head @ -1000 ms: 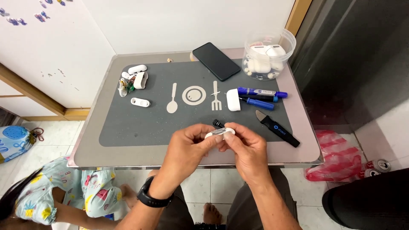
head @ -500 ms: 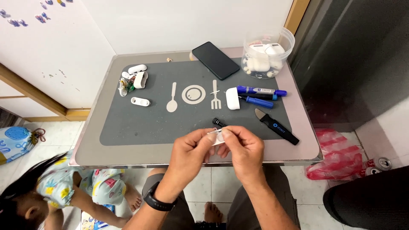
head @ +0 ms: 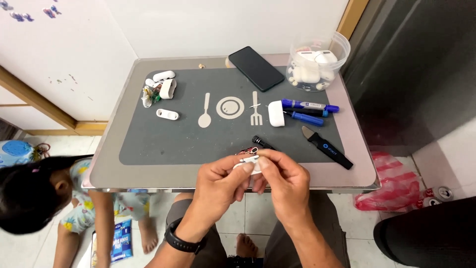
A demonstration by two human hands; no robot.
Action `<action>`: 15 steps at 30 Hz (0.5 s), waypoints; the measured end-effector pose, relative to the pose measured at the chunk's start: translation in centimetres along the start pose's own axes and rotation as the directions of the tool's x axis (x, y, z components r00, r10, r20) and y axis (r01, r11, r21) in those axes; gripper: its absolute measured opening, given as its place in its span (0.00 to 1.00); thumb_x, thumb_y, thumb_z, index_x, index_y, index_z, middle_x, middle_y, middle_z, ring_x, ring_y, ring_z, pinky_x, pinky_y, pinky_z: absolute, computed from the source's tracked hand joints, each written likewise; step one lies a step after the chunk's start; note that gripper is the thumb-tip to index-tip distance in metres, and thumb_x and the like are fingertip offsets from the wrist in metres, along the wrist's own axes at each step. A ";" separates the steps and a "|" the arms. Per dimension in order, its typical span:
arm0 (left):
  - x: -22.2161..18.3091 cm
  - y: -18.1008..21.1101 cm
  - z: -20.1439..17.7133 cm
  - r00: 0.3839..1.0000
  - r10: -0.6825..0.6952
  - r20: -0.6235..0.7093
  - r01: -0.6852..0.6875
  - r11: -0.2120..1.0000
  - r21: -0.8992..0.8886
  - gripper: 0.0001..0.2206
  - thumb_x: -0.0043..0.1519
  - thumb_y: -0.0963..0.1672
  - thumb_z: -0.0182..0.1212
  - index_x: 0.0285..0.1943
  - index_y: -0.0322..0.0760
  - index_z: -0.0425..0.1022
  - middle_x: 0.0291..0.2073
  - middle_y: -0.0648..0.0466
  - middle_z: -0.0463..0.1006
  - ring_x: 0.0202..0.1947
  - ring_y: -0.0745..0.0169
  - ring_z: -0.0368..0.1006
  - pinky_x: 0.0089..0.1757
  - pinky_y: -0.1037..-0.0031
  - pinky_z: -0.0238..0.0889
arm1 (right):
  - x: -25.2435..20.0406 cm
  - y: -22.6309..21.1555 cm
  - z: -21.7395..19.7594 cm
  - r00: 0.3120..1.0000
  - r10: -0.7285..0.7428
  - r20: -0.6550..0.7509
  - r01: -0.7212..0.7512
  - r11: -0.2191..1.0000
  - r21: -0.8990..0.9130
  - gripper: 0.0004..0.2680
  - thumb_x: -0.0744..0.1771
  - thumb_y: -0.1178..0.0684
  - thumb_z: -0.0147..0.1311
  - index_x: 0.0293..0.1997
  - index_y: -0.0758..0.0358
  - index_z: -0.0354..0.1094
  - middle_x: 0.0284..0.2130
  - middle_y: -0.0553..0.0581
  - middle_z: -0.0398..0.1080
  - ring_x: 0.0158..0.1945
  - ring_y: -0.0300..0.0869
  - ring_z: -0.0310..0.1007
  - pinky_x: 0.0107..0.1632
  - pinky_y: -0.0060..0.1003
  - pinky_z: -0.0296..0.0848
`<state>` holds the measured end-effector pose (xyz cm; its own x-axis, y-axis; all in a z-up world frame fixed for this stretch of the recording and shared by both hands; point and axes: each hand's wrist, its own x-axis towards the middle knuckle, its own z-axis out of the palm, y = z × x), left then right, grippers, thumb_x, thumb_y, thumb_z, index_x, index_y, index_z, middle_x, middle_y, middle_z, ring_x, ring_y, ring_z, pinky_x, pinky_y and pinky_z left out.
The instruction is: Repairing a wireless earbud charging case by assembling internal components and securing them with a screwdriver.
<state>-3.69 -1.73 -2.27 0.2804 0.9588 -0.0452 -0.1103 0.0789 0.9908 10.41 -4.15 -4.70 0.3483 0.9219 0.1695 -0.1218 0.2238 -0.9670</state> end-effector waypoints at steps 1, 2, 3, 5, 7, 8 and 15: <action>-0.3 0.1 -0.1 0.999 0.035 0.024 -0.036 0.999 0.014 0.10 0.63 0.43 0.60 0.47 0.35 0.85 0.13 0.54 0.68 0.14 0.68 0.59 0.19 0.76 0.49 | -0.2 -0.1 -0.1 1.000 0.001 0.030 -0.001 1.000 0.007 0.07 0.67 0.57 0.54 0.43 0.69 0.77 0.18 0.58 0.72 0.17 0.41 0.68 0.22 0.33 0.71; -0.6 0.2 -0.2 0.996 0.070 0.047 -0.071 0.997 0.028 0.13 0.64 0.43 0.59 0.53 0.37 0.85 0.10 0.53 0.67 0.14 0.67 0.59 0.20 0.75 0.52 | -0.5 -0.1 -0.1 0.998 0.002 0.060 -0.003 1.000 0.015 0.10 0.67 0.57 0.52 0.50 0.70 0.77 0.17 0.60 0.72 0.17 0.42 0.69 0.22 0.34 0.72; -1.0 -0.1 -0.5 0.997 0.070 0.042 -0.072 0.997 0.025 0.13 0.64 0.43 0.59 0.53 0.37 0.85 0.10 0.53 0.67 0.14 0.67 0.59 0.20 0.75 0.52 | -0.7 -0.3 0.1 0.998 0.003 0.065 -0.004 1.000 0.013 0.10 0.67 0.57 0.52 0.50 0.70 0.77 0.17 0.60 0.72 0.17 0.42 0.69 0.22 0.34 0.72; -1.7 -0.7 -0.9 0.974 0.150 0.172 -0.145 0.988 -0.045 0.21 0.60 0.42 0.63 0.64 0.35 0.75 0.25 0.50 0.78 0.29 0.65 0.71 0.26 0.78 0.61 | -1.1 -0.9 0.4 0.999 -0.030 0.036 0.029 0.999 0.025 0.09 0.67 0.56 0.51 0.39 0.73 0.77 0.16 0.60 0.70 0.16 0.41 0.65 0.19 0.34 0.67; -2.4 -0.8 -1.1 0.972 0.177 0.152 -0.177 0.984 -0.018 0.22 0.60 0.41 0.64 0.66 0.37 0.73 0.28 0.50 0.78 0.28 0.64 0.70 0.27 0.76 0.64 | -1.3 -0.5 0.4 1.000 0.022 0.020 -0.023 0.996 0.085 0.09 0.67 0.57 0.52 0.39 0.75 0.76 0.17 0.62 0.69 0.15 0.44 0.63 0.18 0.36 0.66; -2.8 -0.8 -1.2 0.969 0.208 0.132 -0.211 0.977 0.012 0.23 0.61 0.41 0.64 0.68 0.38 0.71 0.31 0.50 0.79 0.28 0.63 0.70 0.29 0.75 0.67 | -1.3 -0.3 0.5 0.997 0.071 0.008 -0.072 0.986 0.147 0.09 0.67 0.57 0.52 0.39 0.77 0.75 0.18 0.63 0.69 0.14 0.46 0.62 0.17 0.38 0.65; -3.8 -0.9 -1.7 0.963 0.240 0.123 -0.237 0.971 -0.038 0.25 0.62 0.40 0.64 0.71 0.39 0.69 0.31 0.54 0.76 0.25 0.65 0.71 0.26 0.77 0.67 | -1.9 0.2 0.7 0.977 0.191 0.091 -0.209 0.940 0.271 0.09 0.67 0.55 0.54 0.39 0.75 0.74 0.17 0.63 0.69 0.12 0.45 0.61 0.15 0.37 0.60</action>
<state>-6.31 -5.01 -3.24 0.3607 0.9087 0.2102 -0.2098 -0.1405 0.9676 9.08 -5.68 -5.09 0.2326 0.9726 -0.0020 -0.4388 0.1031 -0.8926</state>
